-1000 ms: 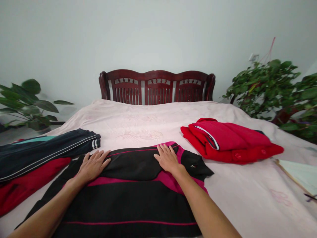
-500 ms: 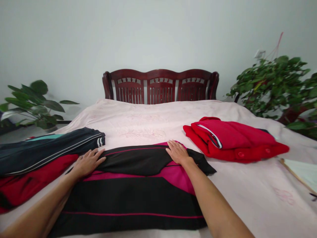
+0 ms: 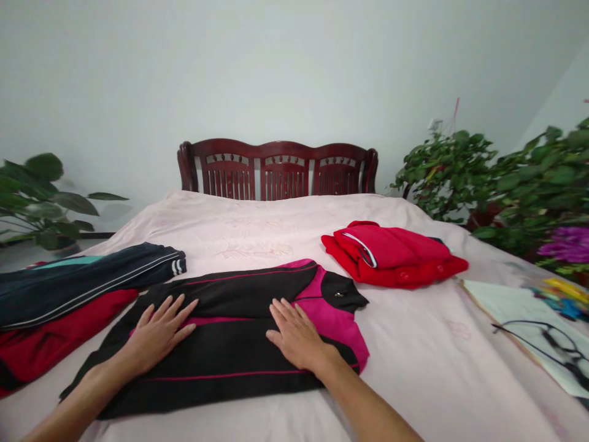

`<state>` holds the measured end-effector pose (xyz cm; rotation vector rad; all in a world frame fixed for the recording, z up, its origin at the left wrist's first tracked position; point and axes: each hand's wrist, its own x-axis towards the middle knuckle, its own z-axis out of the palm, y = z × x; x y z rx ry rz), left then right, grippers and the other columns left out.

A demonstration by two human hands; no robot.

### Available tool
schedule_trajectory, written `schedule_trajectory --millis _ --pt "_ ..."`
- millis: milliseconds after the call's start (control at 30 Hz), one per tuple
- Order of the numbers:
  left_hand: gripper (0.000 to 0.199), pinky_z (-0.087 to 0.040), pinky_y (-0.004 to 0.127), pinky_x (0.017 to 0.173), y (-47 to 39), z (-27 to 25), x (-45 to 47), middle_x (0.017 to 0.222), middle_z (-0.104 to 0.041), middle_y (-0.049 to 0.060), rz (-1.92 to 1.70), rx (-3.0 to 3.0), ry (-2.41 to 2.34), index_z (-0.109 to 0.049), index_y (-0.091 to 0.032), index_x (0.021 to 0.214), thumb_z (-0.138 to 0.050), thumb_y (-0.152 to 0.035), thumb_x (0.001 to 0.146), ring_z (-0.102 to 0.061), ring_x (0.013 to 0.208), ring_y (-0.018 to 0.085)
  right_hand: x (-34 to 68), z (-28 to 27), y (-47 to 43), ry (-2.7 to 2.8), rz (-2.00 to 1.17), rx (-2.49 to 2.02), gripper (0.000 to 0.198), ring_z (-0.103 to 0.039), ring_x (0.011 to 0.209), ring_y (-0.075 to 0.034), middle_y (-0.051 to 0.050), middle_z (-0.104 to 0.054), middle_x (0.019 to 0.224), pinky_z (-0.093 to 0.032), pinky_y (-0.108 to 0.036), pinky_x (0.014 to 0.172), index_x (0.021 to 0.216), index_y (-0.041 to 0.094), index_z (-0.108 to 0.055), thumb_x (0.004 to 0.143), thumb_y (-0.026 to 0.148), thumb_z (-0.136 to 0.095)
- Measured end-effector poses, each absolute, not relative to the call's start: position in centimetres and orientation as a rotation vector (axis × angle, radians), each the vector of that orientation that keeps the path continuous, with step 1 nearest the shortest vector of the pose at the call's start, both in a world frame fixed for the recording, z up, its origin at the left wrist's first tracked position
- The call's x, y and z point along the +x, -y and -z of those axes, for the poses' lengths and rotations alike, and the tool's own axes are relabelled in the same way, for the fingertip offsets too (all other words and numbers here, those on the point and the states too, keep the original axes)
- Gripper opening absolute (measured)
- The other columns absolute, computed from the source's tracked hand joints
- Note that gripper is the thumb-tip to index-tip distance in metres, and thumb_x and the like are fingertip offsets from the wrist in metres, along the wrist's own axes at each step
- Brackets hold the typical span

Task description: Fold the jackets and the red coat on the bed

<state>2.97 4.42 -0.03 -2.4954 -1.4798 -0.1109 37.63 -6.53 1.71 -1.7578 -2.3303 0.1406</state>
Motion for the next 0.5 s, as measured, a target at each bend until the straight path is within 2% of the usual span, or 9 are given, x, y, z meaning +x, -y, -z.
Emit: schedule_trajectory --millis 133,233,300,400,500 --pt "0.058 -0.024 0.062 0.111 -3.8 1.9 2.6 0.154 -0.038 0.017 0.201 -2.427 1.436 -0.040 -0.025 0.149 -0.039 -0.047 0.096 -0.033 0.143 0.037 42.3 -0.2 7.2 2.170 -0.094 -1.955 0.061 -0.031 0.145 -0.025 -0.011 -0.034 0.156 -0.026 -0.045 0.118 0.150 0.014 -0.038 0.098 0.048 -0.038" --pt "0.057 -0.025 0.063 0.109 -4.0 2.2 2.5 0.153 -0.040 0.019 0.240 -2.399 1.401 -0.042 -0.024 0.148 -0.039 -0.047 0.096 -0.035 0.141 0.039 45.8 -1.0 7.1 1.998 -0.030 -2.020 0.047 -0.050 0.131 -0.023 -0.009 -0.057 0.141 -0.037 -0.039 0.111 0.133 0.019 -0.060 0.098 0.039 -0.036" --pt "0.057 -0.026 0.064 0.109 -4.0 2.1 2.6 0.152 -0.041 0.019 0.240 -2.381 1.386 -0.043 -0.023 0.148 -0.040 -0.047 0.096 -0.036 0.141 0.039 47.7 -2.2 7.0 1.766 0.102 -2.132 0.044 -0.059 0.119 -0.022 -0.008 -0.066 0.128 -0.042 -0.035 0.104 0.122 0.021 -0.067 0.098 0.032 -0.031" --pt "0.057 -0.026 0.063 0.109 -3.8 2.1 2.8 0.152 -0.041 0.019 0.236 -2.354 1.388 -0.043 -0.023 0.148 -0.040 -0.047 0.096 -0.038 0.140 0.037 50.0 -4.1 6.4 1.433 0.183 -2.409 0.046 -0.059 0.116 -0.028 -0.015 -0.067 0.120 -0.041 -0.041 0.101 0.117 0.017 -0.068 0.098 0.032 -0.030" --pt "0.057 -0.026 0.063 0.109 -3.8 2.2 2.8 0.151 -0.043 0.020 0.267 -2.357 1.392 -0.044 -0.023 0.147 -0.039 -0.046 0.096 -0.039 0.139 0.037 52.1 -5.1 5.2 1.295 -0.077 -2.594 0.045 -0.059 0.115 -0.038 -0.024 -0.068 0.112 -0.038 -0.053 0.100 0.105 0.010 -0.072 0.093 0.042 -0.042"
